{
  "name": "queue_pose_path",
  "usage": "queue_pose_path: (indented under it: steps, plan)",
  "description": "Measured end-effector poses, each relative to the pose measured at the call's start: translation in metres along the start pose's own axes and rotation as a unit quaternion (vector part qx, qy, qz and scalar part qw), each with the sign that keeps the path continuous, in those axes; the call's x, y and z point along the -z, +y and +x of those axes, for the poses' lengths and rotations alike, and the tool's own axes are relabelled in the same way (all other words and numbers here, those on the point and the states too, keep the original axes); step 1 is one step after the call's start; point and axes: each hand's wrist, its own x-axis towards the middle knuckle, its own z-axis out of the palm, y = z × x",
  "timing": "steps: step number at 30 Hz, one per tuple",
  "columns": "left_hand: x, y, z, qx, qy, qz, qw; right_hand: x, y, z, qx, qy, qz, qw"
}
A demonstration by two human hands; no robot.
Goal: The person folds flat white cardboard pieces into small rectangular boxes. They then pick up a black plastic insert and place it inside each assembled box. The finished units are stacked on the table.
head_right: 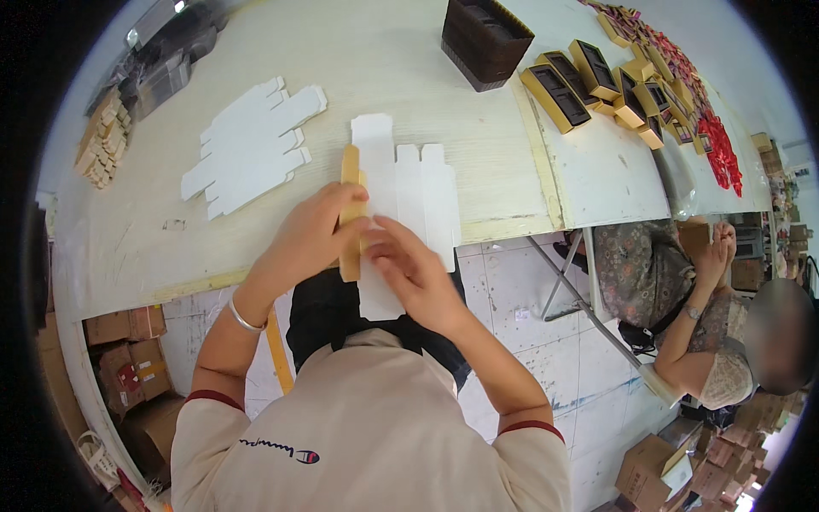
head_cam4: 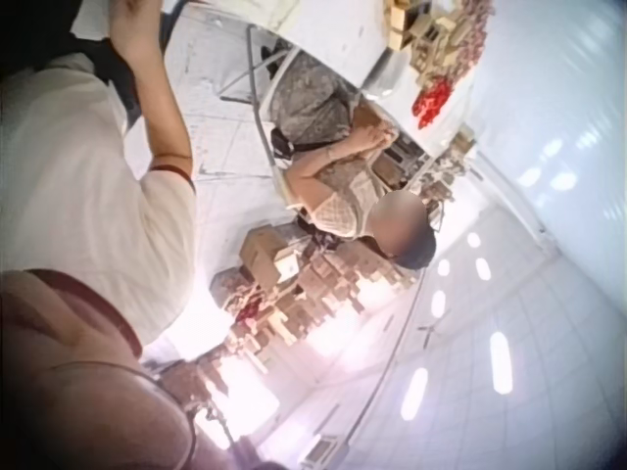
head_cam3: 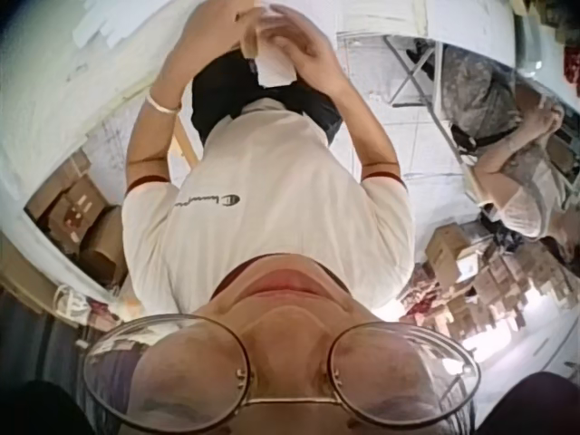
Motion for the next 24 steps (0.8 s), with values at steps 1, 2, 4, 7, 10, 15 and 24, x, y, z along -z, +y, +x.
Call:
queue_pose_path:
  steps: [1,2,4,7,10,15,24]
  plan:
    - [0.004,-0.005,0.002,-0.013,0.003,0.019,1.0,0.012,-0.008,-0.004,0.104,0.013,-0.181,0.978]
    - [0.007,-0.008,0.007,-0.029,0.003,0.036,0.999,0.025,-0.022,-0.008,0.202,0.029,-0.355,0.912]
    - [0.011,-0.014,0.015,-0.049,0.003,0.047,0.998,0.04,-0.031,-0.014,0.284,0.011,-0.562,0.777]
    - [0.023,0.001,0.033,-0.017,-0.08,0.044,0.996,0.05,-0.025,-0.02,0.283,-0.056,-0.654,0.699]
    - [0.017,-0.002,0.046,-0.035,-0.091,0.033,0.995,0.05,-0.006,-0.01,0.352,-0.071,-0.623,0.695]
    - [0.006,-0.017,0.051,-0.112,-0.058,0.04,0.991,0.019,-0.018,0.032,0.275,0.015,-0.582,0.765]
    - [0.005,-0.016,0.048,-0.13,-0.069,0.04,0.988,0.031,0.016,0.013,0.407,-0.007,-0.632,0.659]
